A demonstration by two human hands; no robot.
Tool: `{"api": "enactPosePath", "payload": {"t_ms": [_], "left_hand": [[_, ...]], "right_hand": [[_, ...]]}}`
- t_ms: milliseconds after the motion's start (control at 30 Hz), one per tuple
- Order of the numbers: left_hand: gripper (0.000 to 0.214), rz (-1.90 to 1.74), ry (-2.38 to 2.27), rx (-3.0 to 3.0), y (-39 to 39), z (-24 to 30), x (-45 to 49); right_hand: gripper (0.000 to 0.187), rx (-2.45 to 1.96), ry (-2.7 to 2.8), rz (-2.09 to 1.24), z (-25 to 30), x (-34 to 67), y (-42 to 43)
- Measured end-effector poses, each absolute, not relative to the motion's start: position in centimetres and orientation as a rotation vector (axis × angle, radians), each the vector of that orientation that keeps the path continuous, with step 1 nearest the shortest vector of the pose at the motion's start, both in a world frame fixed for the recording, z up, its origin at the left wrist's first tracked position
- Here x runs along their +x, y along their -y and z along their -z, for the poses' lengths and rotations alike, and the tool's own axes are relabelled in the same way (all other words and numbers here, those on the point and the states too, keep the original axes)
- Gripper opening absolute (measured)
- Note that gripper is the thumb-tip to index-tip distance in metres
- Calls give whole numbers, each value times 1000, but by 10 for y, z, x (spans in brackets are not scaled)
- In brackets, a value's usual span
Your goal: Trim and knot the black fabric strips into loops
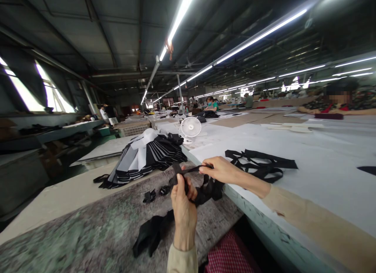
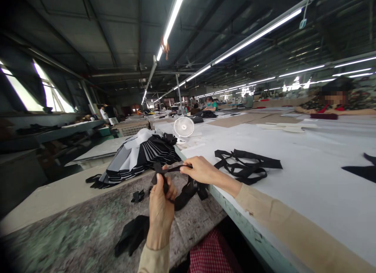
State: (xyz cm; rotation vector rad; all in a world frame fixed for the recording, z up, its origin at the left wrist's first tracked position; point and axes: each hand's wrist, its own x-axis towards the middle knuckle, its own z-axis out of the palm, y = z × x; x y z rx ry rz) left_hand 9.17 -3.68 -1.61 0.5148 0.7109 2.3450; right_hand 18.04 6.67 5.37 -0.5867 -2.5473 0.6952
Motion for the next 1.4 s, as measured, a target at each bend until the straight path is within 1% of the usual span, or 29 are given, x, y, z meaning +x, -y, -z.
{"api": "enactPosePath", "payload": {"t_ms": [67, 133, 233, 267, 333, 433, 500, 533, 567, 667, 733, 800, 867, 900, 933, 967, 1067, 1100, 1133, 1200, 1267, 1333, 1400], "left_hand": [[38, -2343, -725, 515, 40, 17, 87], [37, -2337, -778, 511, 44, 17, 82], [35, -2299, -872, 586, 50, 18, 77], [34, -2273, -899, 632, 51, 19, 77], [33, -2214, -954, 712, 52, 20, 80], [33, -2141, -1012, 781, 50, 22, 89], [40, -2098, -982, 780, 49, 22, 94], [41, -2083, -933, 752, 49, 21, 96], [39, -2075, -866, 706, 49, 21, 97], [24, -2083, -653, 529, 50, 18, 98], [20, -2094, -593, 470, 51, 16, 97], [19, -2106, -584, 463, 52, 15, 98], [21, -2126, -601, 475, 53, 14, 99], [22, -2147, -617, 488, 54, 13, 99], [22, -2172, -644, 514, 55, 12, 99], [22, -2199, -681, 554, 57, 12, 99], [19, -2243, -841, 777, 65, 11, 93], [18, -2247, -926, 885, 68, 10, 91], [17, -2243, -1036, 1024, 72, 10, 88], [13, -2188, -1303, 1404, 77, 9, 82], [14, -2078, -1564, 1807, 79, 9, 77], [23, -2030, -1748, 2084, 78, 11, 75], [32, -2080, -1882, 2234, 76, 14, 75]], "right_hand": [[26, -596, 2642, -758, -54, 184, -72], [23, -643, 2744, -743, -57, 189, -81], [40, -708, 2759, -617, -65, 198, -92], [40, -682, 2719, -623, -67, 199, -93], [33, -542, 2623, -753, -72, 199, -87], [30, -292, 2529, -945, -73, 193, -66], [19, -208, 2490, -900, -69, 187, -53], [12, -172, 2470, -851, -66, 185, -48], [8, -131, 2452, -802, -63, 183, -44], [10, 16, 2420, -717, -56, 180, -41], [12, 60, 2408, -722, -54, 181, -43], [13, 80, 2395, -775, -53, 182, -45], [11, 104, 2389, -857, -53, 183, -46], [8, 101, 2381, -932, -53, 183, -46], [10, 77, 2365, -1048, -53, 183, -46], [17, 26, 2340, -1210, -52, 183, -46], [41, -245, 2231, -1798, -53, 182, -46], [46, -360, 2210, -1930, -54, 182, -46], [46, -466, 2207, -1993, -56, 182, -47], [40, -639, 2234, -1944, -62, 184, -48], [35, -759, 2291, -1780, -70, 188, -49], [41, -800, 2422, -1670, -76, 192, -50], [51, -736, 2582, -1692, -77, 195, -50]]}}
